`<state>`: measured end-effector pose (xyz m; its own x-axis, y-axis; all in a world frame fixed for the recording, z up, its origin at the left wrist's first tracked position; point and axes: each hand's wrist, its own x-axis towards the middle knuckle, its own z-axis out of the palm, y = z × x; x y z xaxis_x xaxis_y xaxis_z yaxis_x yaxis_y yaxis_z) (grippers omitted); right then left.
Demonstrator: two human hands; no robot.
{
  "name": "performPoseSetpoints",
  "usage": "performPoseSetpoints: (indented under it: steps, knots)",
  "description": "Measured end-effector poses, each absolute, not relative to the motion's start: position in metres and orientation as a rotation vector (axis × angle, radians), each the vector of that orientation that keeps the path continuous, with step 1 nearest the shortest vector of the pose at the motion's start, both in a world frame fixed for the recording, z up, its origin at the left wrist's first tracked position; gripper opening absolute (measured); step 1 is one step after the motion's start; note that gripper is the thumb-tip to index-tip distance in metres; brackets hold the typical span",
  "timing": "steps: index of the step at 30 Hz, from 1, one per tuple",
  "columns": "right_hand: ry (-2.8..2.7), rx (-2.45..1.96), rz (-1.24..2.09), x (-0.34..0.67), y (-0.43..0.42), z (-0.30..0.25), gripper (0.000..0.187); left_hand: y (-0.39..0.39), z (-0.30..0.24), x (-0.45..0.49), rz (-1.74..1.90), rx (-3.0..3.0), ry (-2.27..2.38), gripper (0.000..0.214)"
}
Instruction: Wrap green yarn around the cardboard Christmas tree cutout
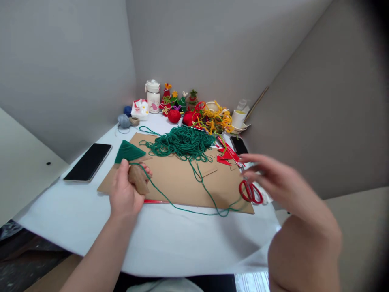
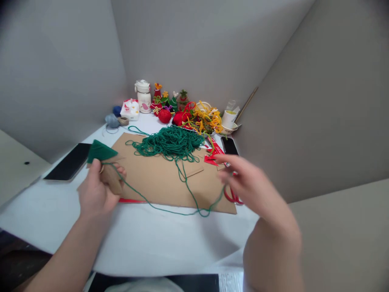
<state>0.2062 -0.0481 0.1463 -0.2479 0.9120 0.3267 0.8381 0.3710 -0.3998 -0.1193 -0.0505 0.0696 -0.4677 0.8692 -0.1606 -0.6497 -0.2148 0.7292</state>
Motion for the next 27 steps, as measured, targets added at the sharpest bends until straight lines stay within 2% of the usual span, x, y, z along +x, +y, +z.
performPoseSetpoints:
  steps: [1,3,5,8,10,14,21,27]
  knots:
    - [-2.329,-1.537,0.266,0.198,-0.045,0.138,0.038,-0.052,0.068,-0.115,1.864,0.390,0.970,0.027]
    - [-2.421,-1.613,0.177,0.180,-0.040,0.121,0.043,-0.055,0.064,-0.106,1.817,0.433,1.063,0.026]
    - [-2.356,-1.572,0.205,0.157,-0.038,0.107,0.040,-0.060,0.057,-0.099,1.765,0.461,1.183,0.028]
    - [-2.169,-1.361,0.470,0.117,-0.041,0.094,0.028,-0.066,0.046,-0.092,1.703,0.664,1.332,0.030]
    - [-2.059,-1.236,0.769,0.092,-0.046,0.085,0.025,-0.069,0.042,-0.091,1.648,0.820,1.433,0.030]
    - [-1.844,-1.169,1.147,0.058,-0.049,0.063,0.029,-0.073,0.045,-0.092,1.524,1.093,1.553,0.030]
    - [-1.572,-1.130,1.144,0.050,-0.048,0.043,0.007,-0.071,0.051,-0.093,1.459,1.204,1.596,0.030]
    - [-1.346,-0.953,1.385,0.062,-0.052,0.056,0.006,-0.065,0.045,-0.090,1.460,0.927,1.439,0.034]
